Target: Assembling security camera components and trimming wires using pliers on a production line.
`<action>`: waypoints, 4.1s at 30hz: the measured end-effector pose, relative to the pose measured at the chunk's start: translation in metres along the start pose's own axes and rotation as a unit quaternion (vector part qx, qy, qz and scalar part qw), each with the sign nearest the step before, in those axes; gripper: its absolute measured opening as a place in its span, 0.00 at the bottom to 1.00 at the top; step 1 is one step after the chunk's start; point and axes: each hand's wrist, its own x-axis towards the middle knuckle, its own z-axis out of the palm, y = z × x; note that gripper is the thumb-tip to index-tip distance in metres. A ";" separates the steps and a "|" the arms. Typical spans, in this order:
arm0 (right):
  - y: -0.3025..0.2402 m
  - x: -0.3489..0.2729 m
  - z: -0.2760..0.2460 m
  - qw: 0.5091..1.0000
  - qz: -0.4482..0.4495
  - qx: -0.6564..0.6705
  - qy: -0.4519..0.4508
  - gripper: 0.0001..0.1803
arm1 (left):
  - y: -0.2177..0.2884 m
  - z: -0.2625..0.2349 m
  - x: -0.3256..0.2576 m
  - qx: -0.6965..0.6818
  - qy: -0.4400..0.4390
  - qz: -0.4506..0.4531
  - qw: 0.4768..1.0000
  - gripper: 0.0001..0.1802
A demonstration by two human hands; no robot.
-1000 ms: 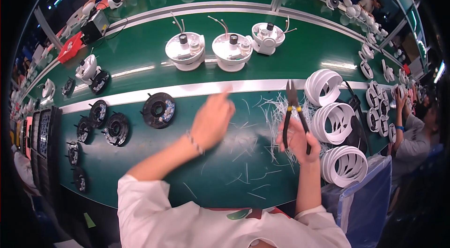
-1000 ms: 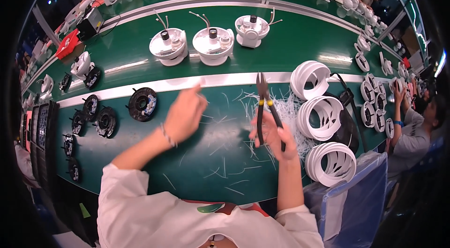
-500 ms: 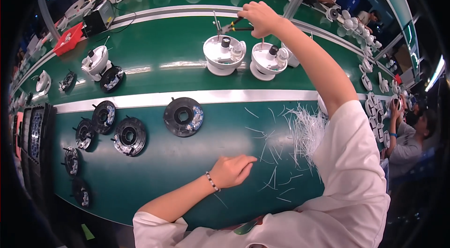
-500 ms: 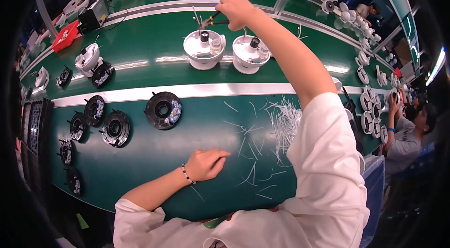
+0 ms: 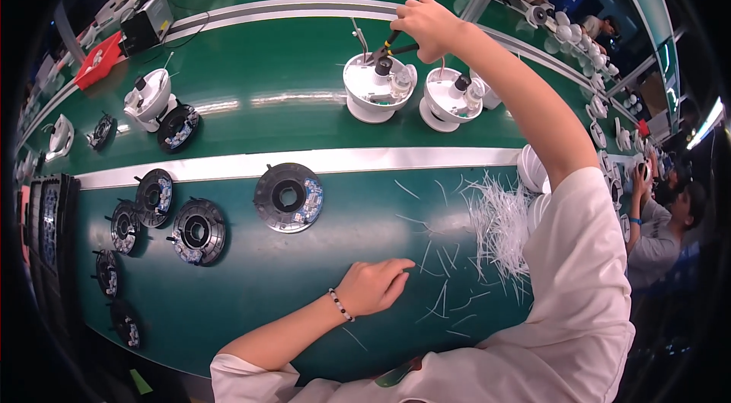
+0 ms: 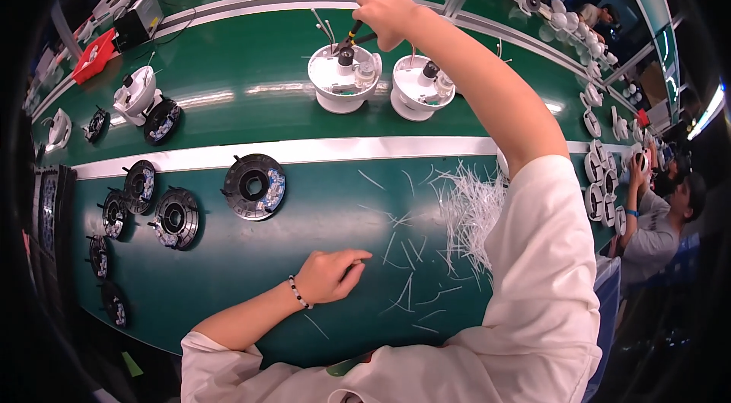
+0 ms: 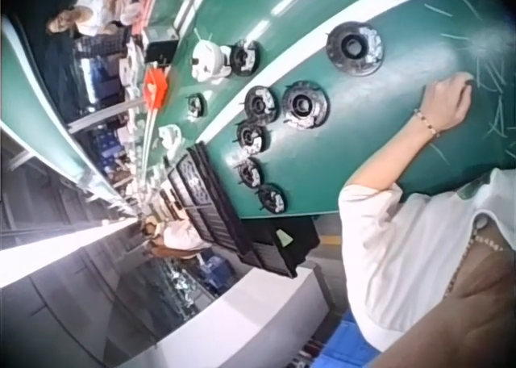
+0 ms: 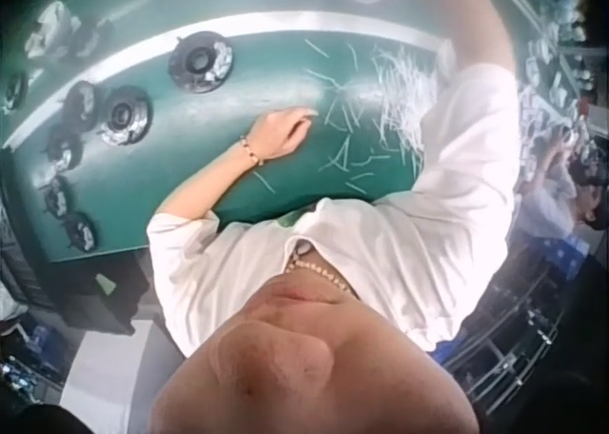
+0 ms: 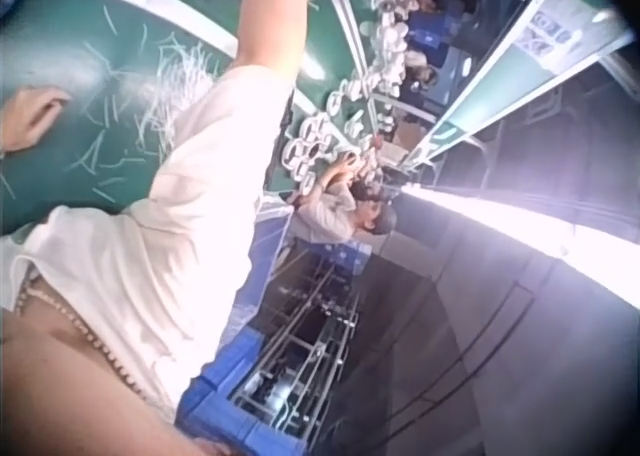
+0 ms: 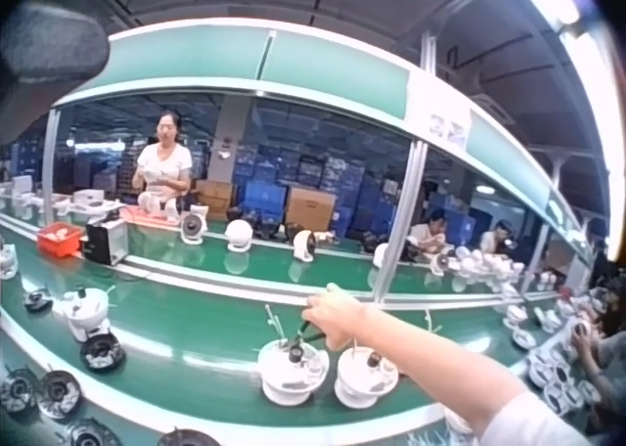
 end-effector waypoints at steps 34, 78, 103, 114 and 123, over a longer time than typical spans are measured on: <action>0.036 -0.076 -0.021 0.984 0.031 -0.009 0.173 0.28 | 0.002 0.000 0.000 0.012 -0.016 -0.016 1.000 0.07; -0.156 0.181 -0.126 0.969 -0.127 -0.206 0.053 0.02 | -0.009 0.001 -0.008 0.019 -0.041 -0.022 0.999 0.06; -0.102 0.132 -0.160 0.982 -0.031 -0.184 0.006 0.14 | -0.002 -0.008 -0.011 0.002 -0.023 -0.005 1.000 0.05; -0.028 0.023 -0.032 0.993 0.068 -0.084 0.051 0.12 | -0.006 -0.003 -0.007 0.019 -0.003 0.008 1.000 0.05; -0.066 0.059 -0.006 0.998 0.041 -0.043 -0.002 0.14 | -0.003 -0.007 -0.008 0.017 -0.014 0.010 1.000 0.04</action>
